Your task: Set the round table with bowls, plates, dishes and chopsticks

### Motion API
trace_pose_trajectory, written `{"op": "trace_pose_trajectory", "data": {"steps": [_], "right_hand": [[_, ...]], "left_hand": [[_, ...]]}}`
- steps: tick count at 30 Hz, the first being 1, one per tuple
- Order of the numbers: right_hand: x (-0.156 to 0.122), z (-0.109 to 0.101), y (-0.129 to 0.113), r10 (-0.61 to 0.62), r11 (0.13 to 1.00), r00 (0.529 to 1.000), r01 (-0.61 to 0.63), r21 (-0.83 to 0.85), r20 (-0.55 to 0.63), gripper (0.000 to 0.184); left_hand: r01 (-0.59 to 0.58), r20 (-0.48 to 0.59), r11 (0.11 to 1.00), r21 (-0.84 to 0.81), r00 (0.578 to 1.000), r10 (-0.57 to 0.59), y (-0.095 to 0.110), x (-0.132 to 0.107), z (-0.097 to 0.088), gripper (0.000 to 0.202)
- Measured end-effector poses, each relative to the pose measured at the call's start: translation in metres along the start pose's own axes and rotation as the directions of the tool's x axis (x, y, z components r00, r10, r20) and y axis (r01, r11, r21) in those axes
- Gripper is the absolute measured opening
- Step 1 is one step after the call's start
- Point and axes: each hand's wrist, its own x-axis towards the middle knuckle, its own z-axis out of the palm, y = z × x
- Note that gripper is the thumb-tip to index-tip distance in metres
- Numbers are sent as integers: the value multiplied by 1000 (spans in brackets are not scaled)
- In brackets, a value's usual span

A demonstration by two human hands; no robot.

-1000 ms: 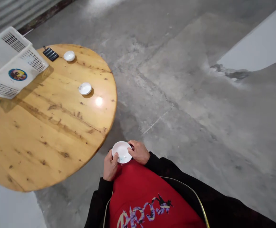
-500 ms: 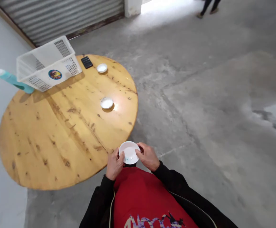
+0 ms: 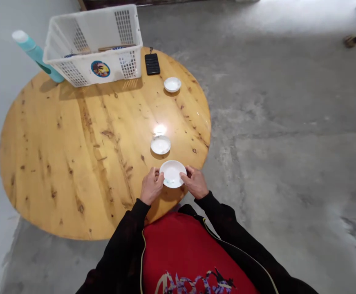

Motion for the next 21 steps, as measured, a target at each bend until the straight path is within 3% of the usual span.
{"op": "trace_pose_trajectory", "data": {"steps": [6,12,15,21], "right_hand": [[57,-5,-16,-45,993,998,49,-108,34,21],[111,-3,-22,-162,955,984,176,-238,77,24],[133,0,-18,-222,914,969,246,-322,111,28],[159,7,-8,-214,855,938,315,-413,272,38]], "left_hand": [[-23,-139,993,117,990,40,12,45,-1,14],[95,-276,952,290,961,-12,20,84,5,20],[175,-306,923,344,950,-66,23,96,9,23],[283,-327,867,410,933,-149,23,105,20,35]]}}
